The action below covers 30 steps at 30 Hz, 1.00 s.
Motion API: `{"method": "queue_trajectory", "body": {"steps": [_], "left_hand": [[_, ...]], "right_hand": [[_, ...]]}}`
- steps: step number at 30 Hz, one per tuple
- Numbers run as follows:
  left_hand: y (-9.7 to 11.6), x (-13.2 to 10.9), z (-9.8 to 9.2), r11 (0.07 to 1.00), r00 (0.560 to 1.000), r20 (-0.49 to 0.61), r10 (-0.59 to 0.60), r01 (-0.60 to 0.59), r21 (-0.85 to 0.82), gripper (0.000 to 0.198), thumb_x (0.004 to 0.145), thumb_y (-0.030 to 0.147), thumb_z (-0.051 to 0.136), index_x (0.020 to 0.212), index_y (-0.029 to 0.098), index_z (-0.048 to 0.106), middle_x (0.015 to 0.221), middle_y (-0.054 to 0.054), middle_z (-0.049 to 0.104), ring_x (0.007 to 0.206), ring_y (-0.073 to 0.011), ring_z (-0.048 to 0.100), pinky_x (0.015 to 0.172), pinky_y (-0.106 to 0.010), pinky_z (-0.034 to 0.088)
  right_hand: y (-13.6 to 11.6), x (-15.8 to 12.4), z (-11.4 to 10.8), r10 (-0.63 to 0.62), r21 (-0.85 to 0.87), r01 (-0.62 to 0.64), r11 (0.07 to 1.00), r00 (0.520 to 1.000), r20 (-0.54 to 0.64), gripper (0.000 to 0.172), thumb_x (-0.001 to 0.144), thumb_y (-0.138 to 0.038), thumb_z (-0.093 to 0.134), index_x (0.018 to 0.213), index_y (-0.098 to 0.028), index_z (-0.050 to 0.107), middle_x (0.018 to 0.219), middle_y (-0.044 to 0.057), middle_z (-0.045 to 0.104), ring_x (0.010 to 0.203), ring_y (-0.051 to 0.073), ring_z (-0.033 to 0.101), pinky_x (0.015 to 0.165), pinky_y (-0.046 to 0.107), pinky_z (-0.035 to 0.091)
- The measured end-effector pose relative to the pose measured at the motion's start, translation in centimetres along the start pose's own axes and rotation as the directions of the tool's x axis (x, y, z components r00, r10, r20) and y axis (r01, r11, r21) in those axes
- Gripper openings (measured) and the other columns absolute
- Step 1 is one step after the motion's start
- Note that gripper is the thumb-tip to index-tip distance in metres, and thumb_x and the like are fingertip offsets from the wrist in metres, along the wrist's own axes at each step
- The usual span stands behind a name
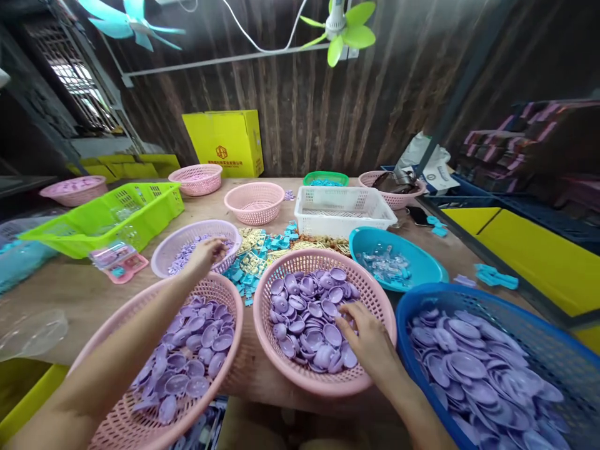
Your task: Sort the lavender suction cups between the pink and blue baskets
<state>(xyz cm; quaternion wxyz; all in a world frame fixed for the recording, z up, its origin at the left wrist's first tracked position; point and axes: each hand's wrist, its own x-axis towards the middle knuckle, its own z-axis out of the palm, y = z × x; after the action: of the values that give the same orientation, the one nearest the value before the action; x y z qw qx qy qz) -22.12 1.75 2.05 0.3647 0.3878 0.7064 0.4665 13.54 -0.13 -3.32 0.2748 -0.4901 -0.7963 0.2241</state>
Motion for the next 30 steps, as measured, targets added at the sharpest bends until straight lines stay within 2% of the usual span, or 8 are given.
{"method": "queue_trajectory", "body": {"steps": [5, 9, 12, 15, 18, 24, 27, 30], "left_hand": [[-1.6, 2.3, -1.9, 0.818, 0.909, -0.289, 0.301, -0.09, 0.568, 0.051, 0.072, 0.01, 0.054, 0.121, 0.003, 0.044, 0.119, -0.02, 0.047, 0.113, -0.0294, 0.043, 0.093, -0.038, 0.037], [-2.6, -0.4, 3.8, 0.54, 0.822, 0.271, 0.501, -0.541, 0.645, 0.041, 0.077, 0.013, 0.051, 0.118, 0.011, 0.048, 0.11, -0.013, 0.055, 0.096, -0.0207, 0.055, 0.087, -0.034, 0.043], [-2.4, -3.7, 8.7, 0.368, 0.575, 0.739, 0.351, -0.81, 0.456, 0.029, 0.078, 0.015, 0.053, 0.106, 0.019, 0.058, 0.092, -0.004, 0.061, 0.078, -0.0149, 0.059, 0.074, -0.027, 0.046], [-2.3, -6.4, 12.4, 0.244, 0.401, 0.907, 0.127, -0.899, 0.363, 0.021, 0.075, 0.025, 0.06, 0.095, 0.017, 0.064, 0.09, -0.007, 0.063, 0.079, -0.0193, 0.06, 0.067, -0.026, 0.045], [-2.5, -7.4, 14.5, 0.169, 0.399, 0.917, 0.008, -0.904, 0.392, 0.018, 0.075, 0.024, 0.06, 0.086, 0.012, 0.065, 0.088, -0.012, 0.065, 0.077, -0.0221, 0.059, 0.063, -0.028, 0.043], [-2.9, -5.4, 13.7, 0.605, 0.464, 0.866, 0.184, -0.748, 0.273, 0.011, 0.077, 0.018, 0.056, 0.069, 0.012, 0.061, 0.065, -0.002, 0.058, 0.062, -0.012, 0.052, 0.058, -0.023, 0.037], [-2.9, -4.5, 12.3, 0.935, 0.498, 0.86, 0.115, -0.347, 0.076, 0.022, 0.076, 0.034, 0.06, 0.074, 0.012, 0.058, 0.063, 0.0, 0.056, 0.059, -0.0102, 0.052, 0.059, -0.023, 0.04], [-2.6, -4.6, 12.0, 0.999, 0.487, 0.874, 0.012, 0.04, -0.036, 0.035, 0.067, 0.043, 0.069, 0.075, 0.012, 0.055, 0.067, -0.001, 0.059, 0.063, -0.0117, 0.057, 0.066, -0.027, 0.045]], "right_hand": [[-0.4, 0.7, -0.1, 0.041, -0.052, -0.038, 0.998, 0.998, 0.044, 0.018, 0.081, -0.029, 0.044, 0.083, -0.019, 0.059, 0.085, 0.005, 0.061, 0.078, 0.018, 0.057, 0.07, 0.029, 0.043], [-1.3, 1.7, 1.5, 0.123, -0.275, -0.05, 0.96, 0.959, 0.254, 0.023, 0.081, -0.02, 0.046, 0.099, -0.019, 0.06, 0.098, 0.007, 0.058, 0.083, 0.018, 0.057, 0.071, 0.028, 0.04], [-2.3, 2.5, 2.9, 0.095, -0.407, 0.103, 0.908, 0.894, 0.438, 0.039, 0.077, -0.01, 0.048, 0.114, -0.021, 0.055, 0.104, 0.008, 0.053, 0.087, 0.019, 0.056, 0.068, 0.026, 0.039], [-2.8, 3.3, 4.1, 0.09, -0.465, 0.196, 0.864, 0.846, 0.525, 0.044, 0.076, -0.002, 0.04, 0.114, -0.019, 0.054, 0.108, 0.011, 0.051, 0.09, 0.019, 0.056, 0.066, 0.026, 0.037], [-2.3, 3.8, 4.7, 0.152, -0.516, 0.153, 0.843, 0.852, 0.5, 0.034, 0.078, -0.003, 0.036, 0.099, -0.016, 0.059, 0.106, 0.013, 0.053, 0.087, 0.019, 0.056, 0.065, 0.027, 0.036], [0.0, 3.8, 3.8, 0.1, -0.204, -0.057, 0.977, 0.973, 0.207, 0.012, 0.076, -0.012, 0.042, 0.066, -0.017, 0.047, 0.081, 0.005, 0.055, 0.078, 0.016, 0.052, 0.067, 0.027, 0.037], [0.1, 3.4, 2.9, 0.172, 0.225, -0.206, 0.952, 0.972, 0.16, 0.017, 0.075, -0.023, 0.043, 0.06, -0.019, 0.037, 0.08, 0.004, 0.056, 0.077, 0.015, 0.053, 0.066, 0.026, 0.039], [-0.6, 2.8, 2.5, 0.213, 0.491, -0.264, 0.83, 0.964, 0.159, 0.02, 0.07, -0.032, 0.049, 0.06, -0.019, 0.036, 0.087, 0.004, 0.057, 0.074, 0.014, 0.054, 0.061, 0.024, 0.039]]}}
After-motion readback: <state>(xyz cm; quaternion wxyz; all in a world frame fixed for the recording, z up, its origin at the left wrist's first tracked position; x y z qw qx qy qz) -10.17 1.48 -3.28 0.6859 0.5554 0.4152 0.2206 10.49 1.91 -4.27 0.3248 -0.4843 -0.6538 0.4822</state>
